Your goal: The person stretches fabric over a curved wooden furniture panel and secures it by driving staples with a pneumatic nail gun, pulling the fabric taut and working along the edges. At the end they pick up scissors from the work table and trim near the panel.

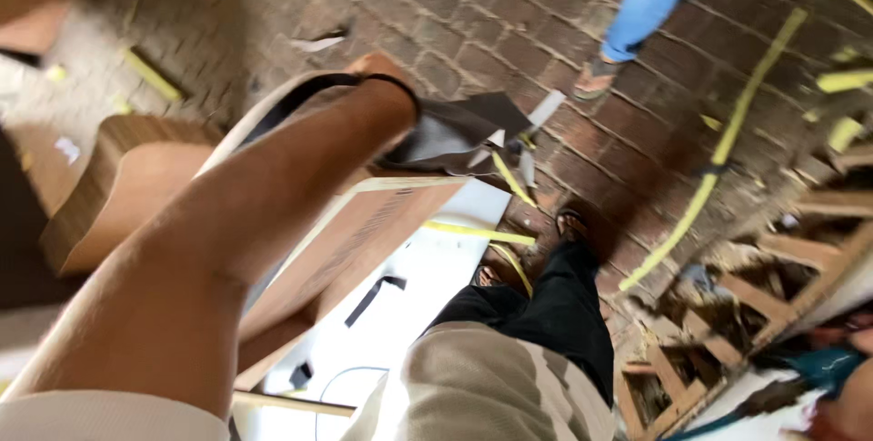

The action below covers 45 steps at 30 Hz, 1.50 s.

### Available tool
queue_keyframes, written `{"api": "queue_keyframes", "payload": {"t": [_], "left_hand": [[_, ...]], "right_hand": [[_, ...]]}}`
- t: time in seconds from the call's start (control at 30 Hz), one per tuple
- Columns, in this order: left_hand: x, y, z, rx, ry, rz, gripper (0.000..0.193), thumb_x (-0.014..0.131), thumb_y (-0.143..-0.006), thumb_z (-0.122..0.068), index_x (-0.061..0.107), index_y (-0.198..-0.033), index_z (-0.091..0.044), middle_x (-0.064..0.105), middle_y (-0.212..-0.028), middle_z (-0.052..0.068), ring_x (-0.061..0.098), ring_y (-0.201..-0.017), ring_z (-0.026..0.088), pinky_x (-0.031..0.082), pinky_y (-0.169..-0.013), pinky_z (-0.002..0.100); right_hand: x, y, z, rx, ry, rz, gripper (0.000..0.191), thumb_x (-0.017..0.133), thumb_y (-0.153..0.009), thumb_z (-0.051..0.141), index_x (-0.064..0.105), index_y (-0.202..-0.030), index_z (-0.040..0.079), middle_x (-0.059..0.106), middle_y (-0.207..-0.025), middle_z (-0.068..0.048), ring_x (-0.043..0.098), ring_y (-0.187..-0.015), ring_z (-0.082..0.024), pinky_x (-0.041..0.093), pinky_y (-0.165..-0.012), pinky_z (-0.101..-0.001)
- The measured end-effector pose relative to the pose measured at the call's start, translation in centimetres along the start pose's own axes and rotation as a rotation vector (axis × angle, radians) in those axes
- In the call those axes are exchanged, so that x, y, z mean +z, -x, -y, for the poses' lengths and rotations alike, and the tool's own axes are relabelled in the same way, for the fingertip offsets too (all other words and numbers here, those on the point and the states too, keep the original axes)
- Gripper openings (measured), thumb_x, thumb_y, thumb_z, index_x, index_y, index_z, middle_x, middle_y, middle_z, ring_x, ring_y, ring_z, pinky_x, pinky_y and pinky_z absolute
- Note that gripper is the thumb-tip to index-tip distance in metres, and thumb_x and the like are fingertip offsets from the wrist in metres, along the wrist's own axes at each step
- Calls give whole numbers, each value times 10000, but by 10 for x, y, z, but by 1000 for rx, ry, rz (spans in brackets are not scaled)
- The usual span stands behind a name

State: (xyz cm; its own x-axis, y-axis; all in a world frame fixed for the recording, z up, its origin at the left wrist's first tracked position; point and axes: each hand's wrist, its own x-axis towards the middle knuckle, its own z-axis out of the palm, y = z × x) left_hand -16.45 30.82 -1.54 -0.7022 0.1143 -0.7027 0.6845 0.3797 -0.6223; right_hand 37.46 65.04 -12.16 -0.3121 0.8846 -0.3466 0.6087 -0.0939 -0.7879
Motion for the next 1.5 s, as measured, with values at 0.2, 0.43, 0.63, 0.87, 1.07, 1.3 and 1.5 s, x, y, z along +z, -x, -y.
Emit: {"api": "queue_keyframes", "payload": {"t": [0.2,0.43,0.63,0.87,1.07,1.3,1.5], "left_hand": [[-6,6,-13,-56,-22,-21,300,744,-875,-265,785,-1145,-140,782,-1032,77,743,-896,333,555,-575,574],[-4,6,-22,-122,-8,-10,289,738,-876,-249,793,-1132,-128,794,-1006,67,757,-858,327,549,-531,554],[-8,16,-33,-73,-9,-11,287,732,-873,-266,793,-1119,-131,762,-987,49,738,-850,317,540,-497,544],[-10,11,-44,-91,-32,16,329,761,-847,-293,789,-1128,-122,763,-990,58,738,-858,312,548,-523,537],[-9,20,-43,-67,-36,40,370,783,-829,-311,783,-1145,-118,766,-1002,71,742,-872,319,560,-553,551],[-32,45,-33,3,-15,95,434,807,-813,-339,771,-1184,-117,773,-1035,82,754,-906,330,586,-611,577],[-45,86,-9,-80,181,81,630,753,-850,-452,609,-1360,-112,719,-1190,174,699,-1079,393,552,-821,661]], "right_hand": [[162,48,125,47,-652,1040,230,692,-896,186,633,-1007,-7,754,-1125,-177,770,-1012,-272,629,-929,-424],[300,126,183,449,-939,1460,205,753,-881,111,584,-939,11,619,-750,-75,615,-611,-189,523,-564,-350],[336,134,153,503,-974,1466,209,753,-842,118,607,-897,-21,635,-723,-91,634,-599,-204,549,-566,-364],[355,120,144,382,-893,1534,219,756,-824,137,608,-906,-2,637,-698,-81,642,-573,-200,565,-544,-366],[348,114,160,383,-828,1596,221,740,-837,135,603,-909,-22,634,-685,-74,639,-566,-196,554,-538,-358],[342,109,178,458,-735,1651,334,704,-817,99,636,-1101,-63,596,-651,-60,598,-533,-180,522,-513,-347],[334,106,188,470,-748,1676,367,702,-816,70,588,-1120,-100,587,-653,-69,600,-545,-193,527,-527,-366]]}}
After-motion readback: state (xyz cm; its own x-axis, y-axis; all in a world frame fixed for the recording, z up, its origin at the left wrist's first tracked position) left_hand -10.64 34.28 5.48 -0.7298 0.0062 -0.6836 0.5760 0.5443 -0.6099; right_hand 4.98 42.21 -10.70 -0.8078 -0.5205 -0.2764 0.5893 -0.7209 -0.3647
